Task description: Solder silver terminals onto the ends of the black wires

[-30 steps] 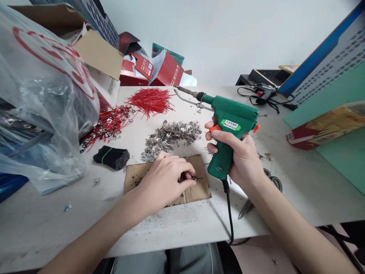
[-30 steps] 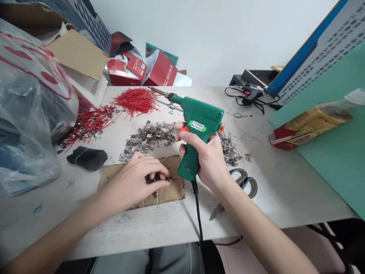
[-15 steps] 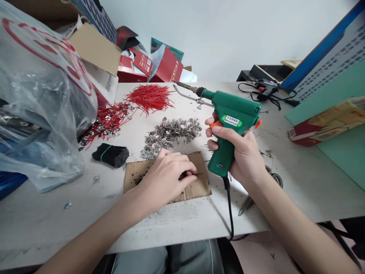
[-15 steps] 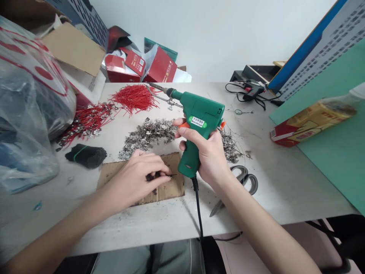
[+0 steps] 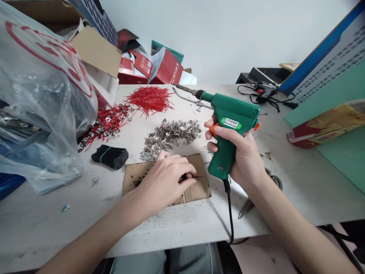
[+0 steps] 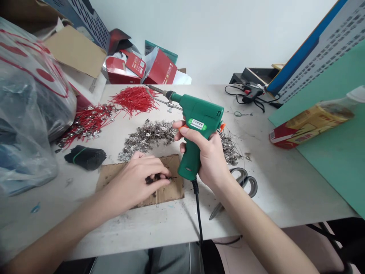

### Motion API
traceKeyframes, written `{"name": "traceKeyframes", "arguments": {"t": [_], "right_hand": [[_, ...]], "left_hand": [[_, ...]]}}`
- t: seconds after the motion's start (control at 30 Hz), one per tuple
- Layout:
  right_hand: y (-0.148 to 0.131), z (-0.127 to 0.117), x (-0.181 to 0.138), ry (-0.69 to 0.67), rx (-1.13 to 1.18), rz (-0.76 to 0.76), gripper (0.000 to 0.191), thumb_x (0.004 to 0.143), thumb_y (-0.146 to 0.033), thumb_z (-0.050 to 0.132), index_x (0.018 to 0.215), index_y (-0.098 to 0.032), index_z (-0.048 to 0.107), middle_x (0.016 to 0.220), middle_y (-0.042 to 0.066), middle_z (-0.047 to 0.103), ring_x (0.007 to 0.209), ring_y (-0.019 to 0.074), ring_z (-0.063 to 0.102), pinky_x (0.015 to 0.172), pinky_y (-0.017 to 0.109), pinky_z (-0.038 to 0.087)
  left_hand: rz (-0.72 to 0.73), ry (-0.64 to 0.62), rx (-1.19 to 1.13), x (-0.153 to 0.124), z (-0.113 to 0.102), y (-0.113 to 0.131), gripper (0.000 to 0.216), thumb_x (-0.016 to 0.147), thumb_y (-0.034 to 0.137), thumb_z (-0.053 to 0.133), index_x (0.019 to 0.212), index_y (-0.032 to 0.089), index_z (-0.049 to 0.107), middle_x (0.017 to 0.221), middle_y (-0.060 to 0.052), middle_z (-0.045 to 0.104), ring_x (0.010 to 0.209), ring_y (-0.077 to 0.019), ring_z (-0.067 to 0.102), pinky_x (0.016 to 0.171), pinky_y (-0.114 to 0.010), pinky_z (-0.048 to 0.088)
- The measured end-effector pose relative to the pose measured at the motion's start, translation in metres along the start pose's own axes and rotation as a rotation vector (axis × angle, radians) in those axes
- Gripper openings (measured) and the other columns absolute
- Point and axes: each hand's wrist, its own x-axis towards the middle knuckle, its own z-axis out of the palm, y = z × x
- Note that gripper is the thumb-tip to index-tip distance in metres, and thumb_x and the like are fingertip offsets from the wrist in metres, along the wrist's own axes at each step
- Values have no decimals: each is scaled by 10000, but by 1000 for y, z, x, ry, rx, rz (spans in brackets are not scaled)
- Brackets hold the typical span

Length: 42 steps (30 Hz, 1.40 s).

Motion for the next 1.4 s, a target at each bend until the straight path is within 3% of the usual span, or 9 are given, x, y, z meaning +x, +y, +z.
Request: {"name": "traceKeyframes", "arguments": {"t": [0.07,0.23,0.47,0.83,1.1,1.4], "right_hand": [[1,1,0,10,41,32,59,903,-230,703,942,-186,710,1020,70,689,764,154,586,530,229,443],[4,3,1,-38,109,83,343,985,-425,521,1010,-159,735,991,112,691,689,151,571,521,235,448],[3,5,0,-93,107,143,536,962,-577,441,1080,-134,718,1018,154,688,673,170,570,536,269,459],[0,6,0,-86,130,160,646,955,-681,419,1142,-137,712,1002,152,684,813,226,624,548,283,472],[1,3,-2,-88,203,213,676,941,-729,425,1222,-174,689,877,122,698,696,228,632,519,331,507],[0,5,0,-107,205,199,648,961,-708,409,1175,-173,706,918,121,700,688,206,625,529,318,509]], "left_hand": [[1,6,-2,-1,1,-1,60,924,250,725,882,209,716,900,23,734,870,-186,632,876,-380,270],[-14,19,-26,-2,5,-2,73,923,188,704,855,215,705,863,36,698,847,-179,610,884,-380,263],[-36,46,-39,-3,8,-4,113,923,151,671,840,224,695,862,41,674,836,-172,596,912,-389,256],[-21,30,-24,-4,8,-4,150,957,150,627,842,227,686,873,38,668,847,-178,601,898,-391,248],[-27,37,-3,-3,8,-5,122,936,154,655,834,220,671,853,41,662,825,-179,593,900,-396,250],[-27,71,-20,-1,7,-4,119,908,148,687,820,216,646,848,62,680,797,-167,582,891,-386,246]]}}
